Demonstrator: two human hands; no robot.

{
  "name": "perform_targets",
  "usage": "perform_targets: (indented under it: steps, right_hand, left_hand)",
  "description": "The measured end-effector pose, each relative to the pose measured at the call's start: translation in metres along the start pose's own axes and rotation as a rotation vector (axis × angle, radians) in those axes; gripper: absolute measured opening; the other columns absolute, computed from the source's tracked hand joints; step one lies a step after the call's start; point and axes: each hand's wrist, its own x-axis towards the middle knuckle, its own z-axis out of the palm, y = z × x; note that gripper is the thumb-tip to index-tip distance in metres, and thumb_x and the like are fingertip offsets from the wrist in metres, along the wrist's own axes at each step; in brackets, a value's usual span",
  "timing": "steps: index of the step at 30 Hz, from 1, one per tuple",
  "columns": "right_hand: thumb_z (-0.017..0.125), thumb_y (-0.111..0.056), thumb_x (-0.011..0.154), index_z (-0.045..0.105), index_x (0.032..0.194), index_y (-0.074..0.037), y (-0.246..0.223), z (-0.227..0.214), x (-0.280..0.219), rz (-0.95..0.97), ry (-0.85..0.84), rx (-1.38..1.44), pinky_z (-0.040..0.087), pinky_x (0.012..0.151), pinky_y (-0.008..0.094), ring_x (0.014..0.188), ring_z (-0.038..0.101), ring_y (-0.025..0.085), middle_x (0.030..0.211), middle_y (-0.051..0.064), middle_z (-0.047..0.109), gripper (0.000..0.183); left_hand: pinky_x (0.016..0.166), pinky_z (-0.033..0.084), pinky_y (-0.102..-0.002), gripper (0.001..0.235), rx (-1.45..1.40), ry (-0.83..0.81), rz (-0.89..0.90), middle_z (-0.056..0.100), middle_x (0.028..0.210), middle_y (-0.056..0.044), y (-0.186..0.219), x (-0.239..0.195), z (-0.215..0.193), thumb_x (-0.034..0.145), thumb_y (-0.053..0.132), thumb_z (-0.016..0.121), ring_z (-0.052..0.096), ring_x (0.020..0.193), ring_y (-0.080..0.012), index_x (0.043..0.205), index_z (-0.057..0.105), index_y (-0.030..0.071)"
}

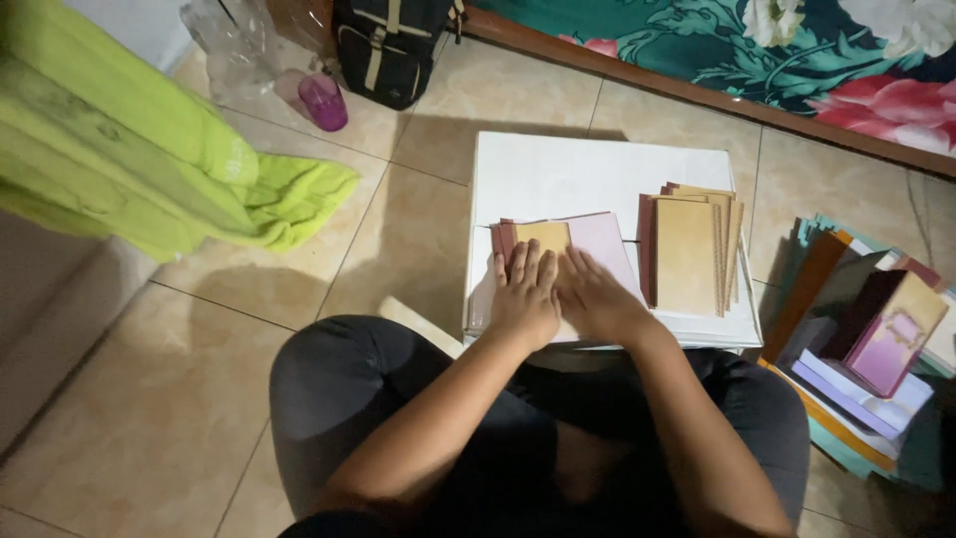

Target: The person sits on the floor and inserts a light pink sheet into a brown envelope, then places the envelope into a stack. This process is repeated multiple times with different sheets and envelopes.

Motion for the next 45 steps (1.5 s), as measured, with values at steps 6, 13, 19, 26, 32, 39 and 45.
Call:
perform_targets:
  steps: [6,13,19,26,32,39,45]
  right_hand:
    - [0.06,-0.033,0.096,0.075,0.127,-0.024,-0.014,-0.027,-0.093,0.256,-0.142,0.155,0.057,0.093,0.038,0.106,0.073,0.029,0.115,0.011,0.078,0.035]
    - [0.053,-0.035,0.102,0.077,0.109,0.0,0.043,-0.012,-0.081,0.325,0.152,0.666,0.059,0.08,0.035,0.081,0.076,0.023,0.086,0.014,0.079,0.044]
    - [0.062,-0.034,0.097,0.063,0.133,0.001,0.032,0.009,-0.069,0.573,0.147,1.038,0.052,0.074,0.034,0.08,0.065,0.02,0.096,0.016,0.078,0.05]
    - [0.063,-0.024,0.092,0.065,0.135,0.003,0.108,-0.023,-0.091,0.706,0.484,0.382,0.055,0.08,0.044,0.089,0.07,0.036,0.103,0.024,0.073,0.05]
    - [0.064,-0.043,0.091,0.067,0.128,0.006,0.115,0.012,-0.086,0.615,0.814,-0.546,0.05,0.086,0.051,0.108,0.059,0.043,0.116,0.028,0.069,0.062]
    - [0.077,-0.028,0.083,0.071,0.117,0.0,0.062,0.036,-0.037,0.345,0.615,-0.135,0.054,0.084,0.049,0.097,0.062,0.044,0.107,0.025,0.067,0.045]
    - [0.075,-0.018,0.084,0.069,0.115,0.003,0.02,0.003,-0.052,0.387,0.659,0.211,0.055,0.084,0.051,0.096,0.064,0.045,0.107,0.025,0.067,0.038]
  left_hand:
    - [0.122,-0.006,-0.056,0.069,0.008,-0.049,0.002,0.009,0.168,-0.024,0.013,-0.009,-0.028,0.104,0.042,0.027,0.001,0.156,-0.037,0.157,0.021,0.0]
    - [0.12,0.017,-0.059,0.079,0.199,-0.222,0.179,0.028,0.16,-0.035,0.023,-0.067,-0.05,0.093,0.037,0.06,0.024,0.149,-0.0482,0.151,0.038,-0.012]
    - [0.122,0.032,-0.058,0.054,0.205,0.279,0.291,0.041,0.165,-0.021,0.041,-0.055,-0.011,0.092,0.02,0.069,0.038,0.153,-0.0361,0.142,0.055,0.002]
    - [0.118,0.021,-0.066,0.073,-0.118,0.216,0.306,0.027,0.162,-0.028,0.026,-0.028,-0.034,0.098,0.051,0.058,0.021,0.151,-0.0473,0.148,0.047,0.0]
    - [0.122,0.009,-0.063,0.067,-0.076,0.14,0.228,0.03,0.162,-0.028,0.012,-0.019,-0.011,0.1,0.052,0.051,0.019,0.154,-0.0452,0.151,0.048,0.009]
    - [0.121,0.01,-0.062,0.067,-0.07,0.141,0.248,0.03,0.162,-0.026,0.007,-0.018,-0.008,0.097,0.053,0.053,0.02,0.153,-0.0434,0.151,0.049,0.015]
    - [0.121,0.01,-0.061,0.073,-0.049,0.078,0.233,0.029,0.162,-0.026,0.0,-0.023,-0.013,0.095,0.054,0.055,0.018,0.152,-0.0425,0.151,0.046,0.009]
